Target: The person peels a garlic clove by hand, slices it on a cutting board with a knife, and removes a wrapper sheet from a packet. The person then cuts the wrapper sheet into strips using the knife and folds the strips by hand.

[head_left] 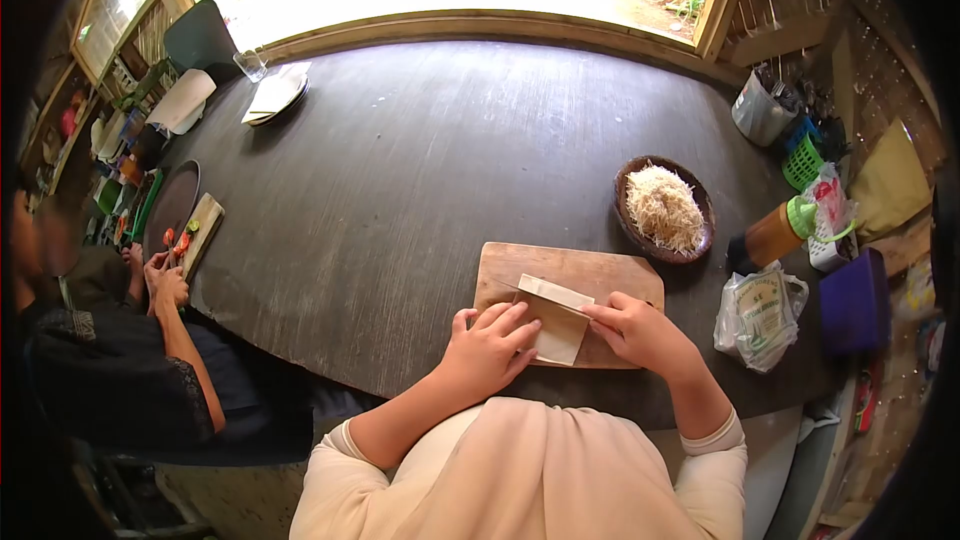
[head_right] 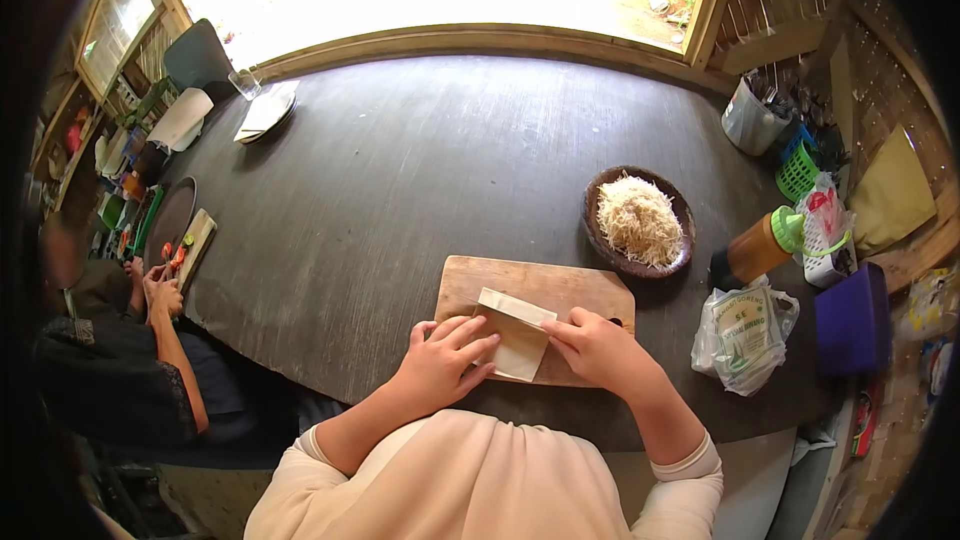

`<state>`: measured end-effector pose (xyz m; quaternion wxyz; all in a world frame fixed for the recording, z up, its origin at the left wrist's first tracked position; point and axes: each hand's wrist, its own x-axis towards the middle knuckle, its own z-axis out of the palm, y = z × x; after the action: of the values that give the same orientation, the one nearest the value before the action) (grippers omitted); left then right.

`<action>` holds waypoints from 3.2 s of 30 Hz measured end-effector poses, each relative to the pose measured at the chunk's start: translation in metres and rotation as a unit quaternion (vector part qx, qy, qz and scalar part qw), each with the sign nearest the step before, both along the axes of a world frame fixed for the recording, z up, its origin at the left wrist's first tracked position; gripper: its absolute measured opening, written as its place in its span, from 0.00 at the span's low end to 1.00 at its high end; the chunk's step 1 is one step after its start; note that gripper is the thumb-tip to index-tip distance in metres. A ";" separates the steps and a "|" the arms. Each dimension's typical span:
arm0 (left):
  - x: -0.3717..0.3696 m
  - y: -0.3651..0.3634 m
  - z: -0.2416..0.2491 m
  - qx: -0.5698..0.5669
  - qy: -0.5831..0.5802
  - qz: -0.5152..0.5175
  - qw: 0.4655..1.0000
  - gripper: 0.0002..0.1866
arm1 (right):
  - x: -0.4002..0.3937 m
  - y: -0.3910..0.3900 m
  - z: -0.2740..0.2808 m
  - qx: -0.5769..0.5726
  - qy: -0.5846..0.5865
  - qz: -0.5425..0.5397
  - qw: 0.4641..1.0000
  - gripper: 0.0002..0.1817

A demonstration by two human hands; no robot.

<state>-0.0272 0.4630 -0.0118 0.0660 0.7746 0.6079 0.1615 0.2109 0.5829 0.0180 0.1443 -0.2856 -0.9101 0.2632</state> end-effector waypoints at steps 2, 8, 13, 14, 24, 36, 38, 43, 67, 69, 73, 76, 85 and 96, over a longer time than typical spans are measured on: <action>0.000 0.000 0.001 -0.001 0.003 -0.001 1.000 0.20 | -0.001 0.000 0.001 0.001 -0.002 0.000 1.000 0.12; 0.001 0.000 0.002 -0.006 0.005 0.000 1.000 0.20 | -0.008 0.002 -0.003 -0.005 0.016 0.012 1.000 0.12; 0.001 0.000 0.004 -0.010 0.008 0.004 1.000 0.20 | -0.014 0.001 -0.001 0.009 0.005 0.012 1.000 0.12; 0.002 -0.001 0.004 -0.011 0.009 0.006 1.000 0.20 | -0.014 0.001 -0.001 0.009 0.005 0.013 1.000 0.12; 0.004 -0.002 0.003 -0.012 0.019 0.016 1.000 0.20 | 0.000 0.000 -0.005 0.017 0.013 0.014 1.000 0.13; 0.005 -0.002 0.005 -0.016 0.013 0.012 1.000 0.20 | 0.030 -0.007 0.004 0.019 -0.024 -0.012 0.999 0.16; 0.004 -0.002 0.005 -0.016 0.011 0.010 1.000 0.20 | 0.034 -0.008 0.006 0.013 -0.018 -0.017 1.000 0.15; 0.004 -0.002 0.003 -0.018 0.008 0.010 1.000 0.20 | 0.050 -0.012 0.006 0.029 -0.050 -0.043 0.997 0.14; -0.017 0.008 0.007 -0.007 -0.015 0.009 1.000 0.14 | 0.020 -0.012 -0.001 0.058 -0.007 -0.089 0.994 0.14; -0.017 0.005 0.007 -0.011 -0.038 -0.014 0.999 0.13 | 0.013 -0.014 0.002 0.042 0.008 -0.093 0.995 0.16; -0.011 -0.001 0.003 0.003 -0.057 -0.021 0.998 0.13 | 0.002 -0.025 0.010 -0.019 0.014 -0.106 0.994 0.21; -0.008 -0.003 -0.001 0.006 -0.065 -0.023 0.998 0.14 | -0.003 -0.035 0.015 -0.023 -0.014 -0.085 0.996 0.21; -0.005 -0.005 -0.002 -0.001 -0.048 -0.010 0.999 0.20 | -0.003 -0.046 -0.001 0.007 -0.015 -0.084 0.996 0.22; -0.005 -0.003 -0.008 -0.001 -0.041 -0.009 0.999 0.22 | -0.005 -0.049 -0.003 -0.016 -0.003 -0.090 0.996 0.23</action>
<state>-0.0324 0.4600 -0.0194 0.0928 0.7729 0.5977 0.1918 0.2055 0.5341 0.0153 0.1598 -0.3693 -0.8769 0.2628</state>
